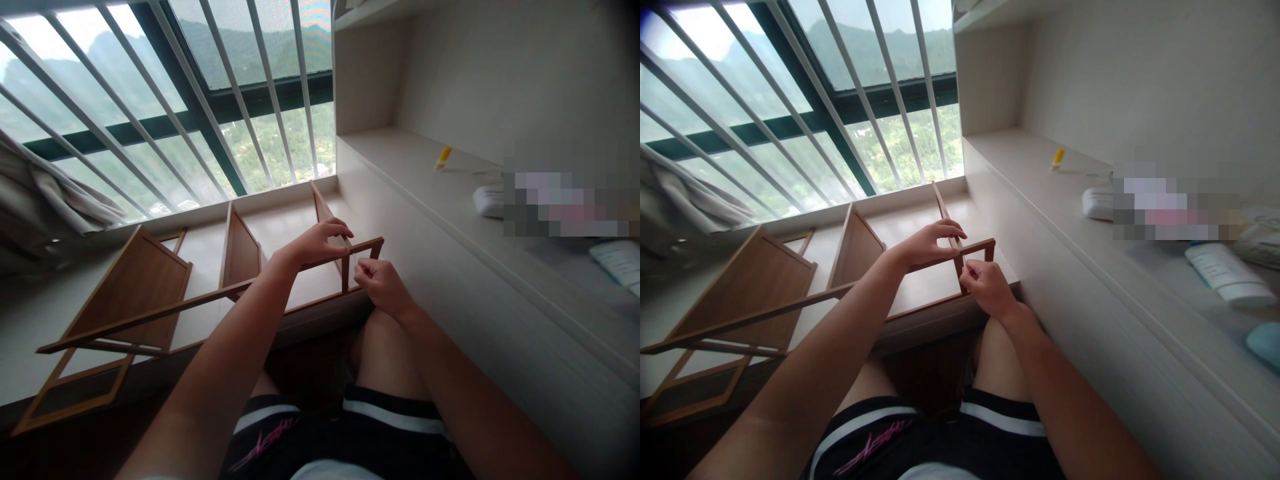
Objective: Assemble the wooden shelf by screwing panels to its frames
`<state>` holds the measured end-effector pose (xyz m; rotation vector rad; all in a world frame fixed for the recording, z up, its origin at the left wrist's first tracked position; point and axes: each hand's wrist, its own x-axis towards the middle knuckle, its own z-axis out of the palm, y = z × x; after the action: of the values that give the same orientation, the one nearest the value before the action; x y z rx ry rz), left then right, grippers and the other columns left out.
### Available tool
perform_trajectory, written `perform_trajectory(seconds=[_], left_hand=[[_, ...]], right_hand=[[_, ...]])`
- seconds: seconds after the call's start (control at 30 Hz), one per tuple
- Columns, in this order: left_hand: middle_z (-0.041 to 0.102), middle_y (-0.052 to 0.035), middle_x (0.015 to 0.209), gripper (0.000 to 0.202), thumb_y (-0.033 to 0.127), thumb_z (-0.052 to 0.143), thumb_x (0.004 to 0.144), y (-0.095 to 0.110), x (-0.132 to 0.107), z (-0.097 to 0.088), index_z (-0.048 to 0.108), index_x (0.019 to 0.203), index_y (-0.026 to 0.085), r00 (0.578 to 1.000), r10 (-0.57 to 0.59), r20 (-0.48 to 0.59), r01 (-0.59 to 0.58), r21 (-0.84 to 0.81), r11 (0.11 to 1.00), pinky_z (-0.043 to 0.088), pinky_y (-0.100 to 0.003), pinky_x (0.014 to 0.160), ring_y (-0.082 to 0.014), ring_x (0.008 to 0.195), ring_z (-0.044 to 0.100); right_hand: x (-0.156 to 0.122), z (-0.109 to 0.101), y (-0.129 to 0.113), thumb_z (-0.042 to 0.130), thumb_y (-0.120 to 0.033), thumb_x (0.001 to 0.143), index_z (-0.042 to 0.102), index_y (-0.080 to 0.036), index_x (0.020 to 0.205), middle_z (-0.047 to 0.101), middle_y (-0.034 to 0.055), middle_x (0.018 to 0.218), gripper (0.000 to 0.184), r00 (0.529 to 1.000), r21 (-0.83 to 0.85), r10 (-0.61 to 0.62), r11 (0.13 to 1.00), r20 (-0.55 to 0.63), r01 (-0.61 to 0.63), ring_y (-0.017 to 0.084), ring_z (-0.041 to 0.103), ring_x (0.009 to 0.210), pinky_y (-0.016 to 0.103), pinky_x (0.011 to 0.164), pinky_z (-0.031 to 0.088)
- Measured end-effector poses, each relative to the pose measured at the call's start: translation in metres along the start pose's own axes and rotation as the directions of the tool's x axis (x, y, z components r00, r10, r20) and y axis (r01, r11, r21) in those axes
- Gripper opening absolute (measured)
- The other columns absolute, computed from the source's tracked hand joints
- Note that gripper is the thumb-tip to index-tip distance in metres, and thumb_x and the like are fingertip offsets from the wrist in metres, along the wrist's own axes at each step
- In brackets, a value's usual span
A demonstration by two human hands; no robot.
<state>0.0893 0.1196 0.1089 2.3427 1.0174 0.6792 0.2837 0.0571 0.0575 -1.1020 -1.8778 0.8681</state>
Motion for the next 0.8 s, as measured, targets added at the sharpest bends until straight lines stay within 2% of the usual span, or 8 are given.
perform_trajectory(seconds=[0.17,0.3,0.6,0.8], left_hand=[[0.059,-0.0084,0.116,0.032,0.031,0.065,0.078,-0.001,0.0,0.0,0.071,0.108,0.021,1.0,-0.006,-0.013,0.005,-0.007,1.0,0.044,-0.034,0.1,-0.0212,0.109,0.058],[0.059,-0.0085,0.117,0.033,0.032,0.066,0.078,-0.004,0.0,0.0,0.07,0.109,0.021,1.0,-0.002,-0.018,0.002,-0.007,1.0,0.043,-0.034,0.102,-0.0212,0.11,0.057],[0.059,-0.0079,0.117,0.032,0.03,0.066,0.078,0.0,-0.001,-0.002,0.07,0.109,0.021,1.0,0.006,-0.023,-0.006,0.004,1.0,0.045,-0.032,0.1,-0.0203,0.108,0.058],[0.059,-0.0083,0.117,0.034,0.034,0.066,0.079,-0.001,-0.001,-0.003,0.07,0.11,0.021,1.0,0.009,0.005,-0.009,-0.002,1.0,0.045,-0.032,0.1,-0.0205,0.109,0.058]], right_hand=[[0.003,-0.007,0.0,0.048,-0.024,0.081,0.032,-0.019,0.057,0.03,-0.0062,0.051,0.029,0.997,-0.031,-0.026,0.999,0.074,0.029,0.008,0.028,0.051,0.025,0.051,0.02],[0.007,-0.013,-0.004,0.049,-0.022,0.08,0.035,-0.019,0.058,0.034,-0.0056,0.051,0.026,0.989,-0.152,-0.054,0.986,0.139,0.075,0.009,0.031,0.05,0.026,0.052,0.02],[0.013,-0.027,-0.016,0.049,-0.022,0.081,0.042,-0.019,0.06,0.05,-0.0013,0.058,0.021,0.958,-0.475,-0.074,0.856,0.276,0.203,0.011,0.036,0.055,0.028,0.056,0.018],[0.015,-0.037,-0.009,0.046,-0.026,0.085,0.042,-0.019,0.062,0.049,-0.0011,0.059,0.024,0.945,-0.471,-0.084,0.851,0.315,0.233,0.011,0.038,0.057,0.027,0.057,0.02]])
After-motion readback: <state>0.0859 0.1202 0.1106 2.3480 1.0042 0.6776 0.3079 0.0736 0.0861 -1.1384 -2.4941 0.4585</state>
